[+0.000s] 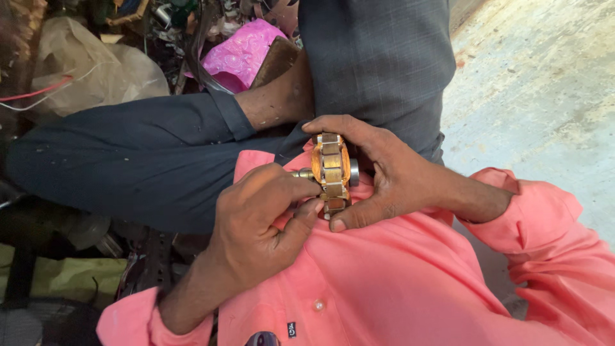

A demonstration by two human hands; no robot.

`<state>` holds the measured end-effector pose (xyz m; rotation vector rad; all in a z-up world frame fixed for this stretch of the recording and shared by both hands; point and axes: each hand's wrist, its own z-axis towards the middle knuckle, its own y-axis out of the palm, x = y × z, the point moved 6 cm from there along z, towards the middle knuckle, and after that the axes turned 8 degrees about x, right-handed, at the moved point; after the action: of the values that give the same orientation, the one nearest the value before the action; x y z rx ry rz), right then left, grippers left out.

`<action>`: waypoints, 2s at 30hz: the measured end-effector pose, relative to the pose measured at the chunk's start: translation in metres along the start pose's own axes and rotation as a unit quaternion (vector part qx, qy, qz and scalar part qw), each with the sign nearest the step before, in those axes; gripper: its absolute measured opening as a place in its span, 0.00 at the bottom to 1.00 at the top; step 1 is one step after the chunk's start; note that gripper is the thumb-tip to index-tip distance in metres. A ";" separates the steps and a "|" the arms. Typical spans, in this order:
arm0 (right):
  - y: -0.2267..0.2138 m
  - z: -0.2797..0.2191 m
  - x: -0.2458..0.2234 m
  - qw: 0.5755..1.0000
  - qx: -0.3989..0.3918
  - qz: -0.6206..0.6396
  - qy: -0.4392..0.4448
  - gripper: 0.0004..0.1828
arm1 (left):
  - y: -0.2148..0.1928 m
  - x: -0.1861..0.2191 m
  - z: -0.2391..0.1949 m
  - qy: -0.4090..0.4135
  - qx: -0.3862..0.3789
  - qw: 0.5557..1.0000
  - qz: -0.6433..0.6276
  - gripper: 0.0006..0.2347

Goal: The person repairs a ceiling fan stator by stripping and connecting wires using a pair of scissors while sitting on the floor.

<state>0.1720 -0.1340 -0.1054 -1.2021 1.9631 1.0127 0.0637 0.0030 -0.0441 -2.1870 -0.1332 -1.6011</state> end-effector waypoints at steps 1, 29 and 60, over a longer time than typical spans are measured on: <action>0.000 0.001 0.000 1.000 0.000 0.003 0.001 0.58 | -0.001 -0.001 -0.001 0.000 0.020 1.000 -0.007 0.09; 0.000 -0.010 -0.004 0.948 0.008 0.304 0.094 0.63 | -0.101 -0.012 -0.078 -0.136 0.316 0.939 -0.027 0.07; 0.031 0.005 -0.010 0.986 -0.016 0.167 0.019 0.59 | -0.032 0.034 -0.017 0.036 0.105 0.993 0.041 0.08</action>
<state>0.1483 -0.1161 -0.0912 -0.9313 2.2341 1.1975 0.0496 0.0194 0.0004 -1.9485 -0.1786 -1.5450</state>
